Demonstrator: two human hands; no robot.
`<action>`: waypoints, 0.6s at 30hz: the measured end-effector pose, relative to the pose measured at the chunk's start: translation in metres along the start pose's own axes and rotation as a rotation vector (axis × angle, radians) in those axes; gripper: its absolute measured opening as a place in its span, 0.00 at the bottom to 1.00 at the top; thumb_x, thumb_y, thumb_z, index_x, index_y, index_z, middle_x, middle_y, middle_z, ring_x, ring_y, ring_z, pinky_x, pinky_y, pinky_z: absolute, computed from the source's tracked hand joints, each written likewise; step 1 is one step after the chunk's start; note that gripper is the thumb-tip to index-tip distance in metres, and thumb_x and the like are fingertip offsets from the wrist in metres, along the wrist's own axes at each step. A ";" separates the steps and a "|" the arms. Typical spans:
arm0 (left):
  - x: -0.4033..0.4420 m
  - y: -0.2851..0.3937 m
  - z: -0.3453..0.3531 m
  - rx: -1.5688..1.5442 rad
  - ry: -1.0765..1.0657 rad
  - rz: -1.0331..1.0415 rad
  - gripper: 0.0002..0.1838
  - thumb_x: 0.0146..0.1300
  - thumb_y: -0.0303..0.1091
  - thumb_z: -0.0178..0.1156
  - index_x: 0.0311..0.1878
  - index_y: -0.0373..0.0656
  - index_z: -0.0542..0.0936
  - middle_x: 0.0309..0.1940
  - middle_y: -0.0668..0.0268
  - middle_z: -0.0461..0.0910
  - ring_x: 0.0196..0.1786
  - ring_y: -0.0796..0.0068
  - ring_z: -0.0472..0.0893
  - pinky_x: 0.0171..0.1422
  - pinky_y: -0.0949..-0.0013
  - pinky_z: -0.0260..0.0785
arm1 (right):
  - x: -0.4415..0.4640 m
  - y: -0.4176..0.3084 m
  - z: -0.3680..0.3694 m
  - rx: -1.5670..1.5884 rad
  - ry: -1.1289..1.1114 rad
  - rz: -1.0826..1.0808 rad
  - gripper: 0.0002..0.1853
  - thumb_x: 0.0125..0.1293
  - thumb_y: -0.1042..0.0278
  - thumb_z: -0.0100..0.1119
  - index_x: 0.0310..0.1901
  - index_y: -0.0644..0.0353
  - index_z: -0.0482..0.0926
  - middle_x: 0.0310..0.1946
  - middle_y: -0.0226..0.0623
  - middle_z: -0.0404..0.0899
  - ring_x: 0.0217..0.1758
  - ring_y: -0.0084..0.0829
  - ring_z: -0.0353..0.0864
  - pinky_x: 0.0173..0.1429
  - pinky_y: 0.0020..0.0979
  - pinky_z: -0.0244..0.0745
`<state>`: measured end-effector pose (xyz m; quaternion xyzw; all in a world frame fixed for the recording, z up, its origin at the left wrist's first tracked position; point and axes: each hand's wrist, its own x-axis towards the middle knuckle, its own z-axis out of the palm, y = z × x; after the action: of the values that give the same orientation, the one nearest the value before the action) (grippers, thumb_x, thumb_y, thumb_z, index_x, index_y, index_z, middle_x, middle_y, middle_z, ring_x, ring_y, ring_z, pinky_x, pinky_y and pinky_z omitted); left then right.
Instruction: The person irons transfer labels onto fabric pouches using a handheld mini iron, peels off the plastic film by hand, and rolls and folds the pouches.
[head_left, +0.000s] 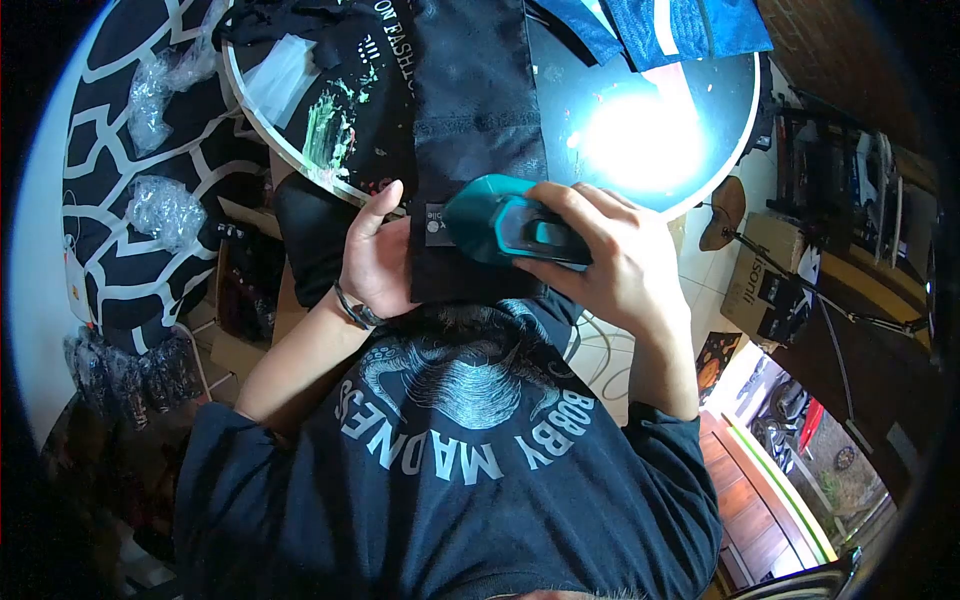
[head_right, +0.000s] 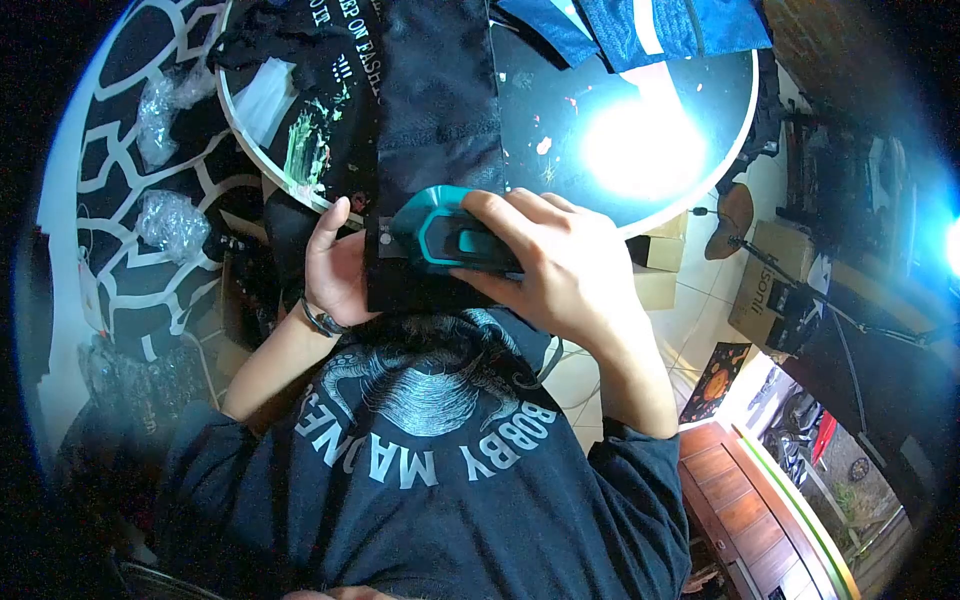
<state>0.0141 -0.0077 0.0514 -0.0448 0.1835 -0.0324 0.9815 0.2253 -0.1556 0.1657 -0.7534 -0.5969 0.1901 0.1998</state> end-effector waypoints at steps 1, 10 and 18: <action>0.001 0.000 -0.001 -0.055 -0.056 -0.009 0.52 0.71 0.73 0.48 0.79 0.32 0.62 0.75 0.48 0.70 0.76 0.52 0.72 0.81 0.47 0.61 | 0.001 0.001 0.004 -0.015 0.009 -0.028 0.28 0.57 0.53 0.77 0.57 0.49 0.79 0.37 0.34 0.82 0.39 0.41 0.87 0.42 0.39 0.82; -0.001 -0.003 -0.002 -0.212 -0.102 0.009 0.57 0.65 0.80 0.48 0.80 0.35 0.62 0.76 0.47 0.68 0.77 0.48 0.70 0.82 0.44 0.59 | 0.002 -0.001 0.003 -0.059 -0.064 0.007 0.29 0.58 0.52 0.76 0.59 0.47 0.78 0.37 0.33 0.81 0.40 0.40 0.87 0.43 0.39 0.83; -0.004 -0.004 -0.007 -0.212 -0.066 0.018 0.60 0.63 0.82 0.48 0.80 0.34 0.60 0.77 0.47 0.67 0.78 0.48 0.68 0.82 0.44 0.58 | 0.001 -0.005 0.005 -0.069 -0.095 0.030 0.28 0.58 0.52 0.76 0.59 0.47 0.78 0.37 0.33 0.81 0.41 0.40 0.87 0.43 0.39 0.83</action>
<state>0.0079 -0.0116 0.0463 -0.1477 0.1537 -0.0024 0.9770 0.2191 -0.1529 0.1638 -0.7590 -0.6004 0.2079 0.1422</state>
